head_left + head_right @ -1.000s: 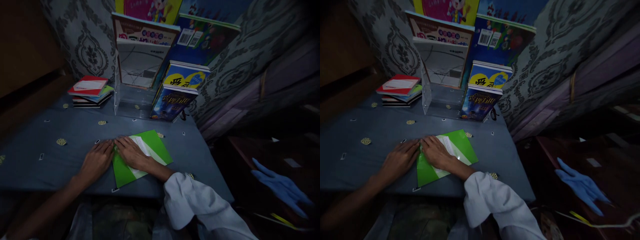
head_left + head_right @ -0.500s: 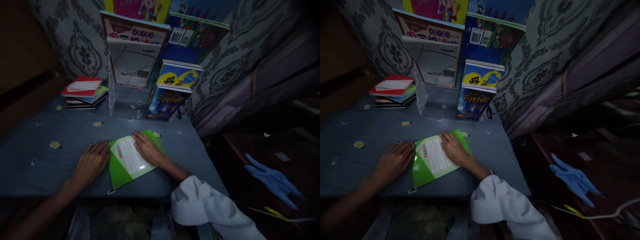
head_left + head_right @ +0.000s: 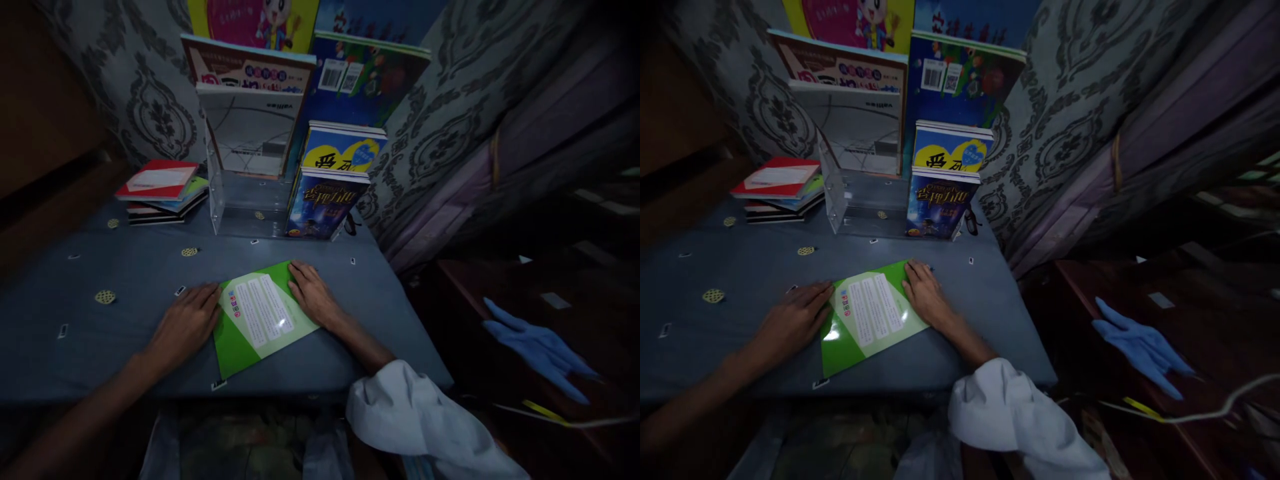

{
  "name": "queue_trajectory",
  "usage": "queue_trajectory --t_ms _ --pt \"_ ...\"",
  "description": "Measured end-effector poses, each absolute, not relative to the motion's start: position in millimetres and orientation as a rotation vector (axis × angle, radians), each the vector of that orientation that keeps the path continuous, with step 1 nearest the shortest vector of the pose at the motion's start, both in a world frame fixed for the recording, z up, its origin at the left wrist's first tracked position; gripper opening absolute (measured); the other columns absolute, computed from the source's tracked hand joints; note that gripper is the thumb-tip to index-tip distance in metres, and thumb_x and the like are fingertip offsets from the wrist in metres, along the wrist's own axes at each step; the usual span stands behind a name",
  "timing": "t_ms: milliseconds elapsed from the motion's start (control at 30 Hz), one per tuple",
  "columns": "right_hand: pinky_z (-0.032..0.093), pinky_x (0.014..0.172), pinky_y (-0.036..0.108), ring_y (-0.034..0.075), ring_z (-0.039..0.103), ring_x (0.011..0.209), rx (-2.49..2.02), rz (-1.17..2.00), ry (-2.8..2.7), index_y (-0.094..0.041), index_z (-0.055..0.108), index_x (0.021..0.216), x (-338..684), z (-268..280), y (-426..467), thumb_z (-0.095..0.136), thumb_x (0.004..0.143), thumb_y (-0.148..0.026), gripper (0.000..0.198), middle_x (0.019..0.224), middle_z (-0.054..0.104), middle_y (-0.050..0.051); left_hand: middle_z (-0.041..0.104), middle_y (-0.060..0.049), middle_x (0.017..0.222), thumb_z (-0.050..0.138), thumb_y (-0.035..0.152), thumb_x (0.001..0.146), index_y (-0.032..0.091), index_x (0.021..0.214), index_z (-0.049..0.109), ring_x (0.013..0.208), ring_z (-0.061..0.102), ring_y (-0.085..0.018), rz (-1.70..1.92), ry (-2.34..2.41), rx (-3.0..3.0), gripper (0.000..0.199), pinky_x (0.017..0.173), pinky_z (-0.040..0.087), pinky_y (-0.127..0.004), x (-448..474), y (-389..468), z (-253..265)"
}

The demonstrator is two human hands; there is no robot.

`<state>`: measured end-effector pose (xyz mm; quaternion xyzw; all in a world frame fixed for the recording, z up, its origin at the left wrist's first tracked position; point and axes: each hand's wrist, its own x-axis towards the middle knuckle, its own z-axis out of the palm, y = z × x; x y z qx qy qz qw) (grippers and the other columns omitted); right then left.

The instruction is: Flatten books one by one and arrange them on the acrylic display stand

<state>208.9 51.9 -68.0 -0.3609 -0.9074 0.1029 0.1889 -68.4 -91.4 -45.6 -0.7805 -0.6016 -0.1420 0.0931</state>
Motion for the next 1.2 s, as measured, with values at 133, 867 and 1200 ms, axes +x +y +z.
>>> queue_trajectory --t_ms 133,867,1200 --pt "0.036 0.118 0.052 0.03 0.046 0.139 -1.019 0.323 -2.542 -0.009 0.053 0.142 208 -67 52 0.037 0.102 -0.029 0.047 0.146 0.052 0.019 0.064 -0.017 0.131 0.036 0.027 0.101 0.014 0.126 0.062 0.117 0.063 -0.03 -0.391 -1.743 -2.454 0.039 0.099 0.051 -0.047 -57 -74 -41" --pt "0.044 0.115 0.043 0.023 0.051 0.136 -0.51 0.414 -2.679 -0.012 0.059 0.134 169 -67 106 0.043 0.101 -0.019 0.037 0.139 0.06 0.017 0.06 -0.015 0.116 0.052 0.031 0.096 0.014 0.12 0.061 0.111 0.058 -0.03 -0.206 -1.801 -2.522 0.03 0.084 0.054 -0.039 -16 6 -28" --pt "0.043 0.115 0.037 0.021 0.052 0.136 -0.36 0.515 -2.744 -0.014 0.062 0.132 122 -62 121 0.05 0.094 -0.005 0.04 0.144 0.058 0.014 0.059 -0.014 0.111 0.053 0.03 0.097 0.014 0.113 0.063 0.103 0.061 -0.029 -0.21 -1.921 -2.36 0.025 0.075 0.054 -0.038 -34 -4 -26"
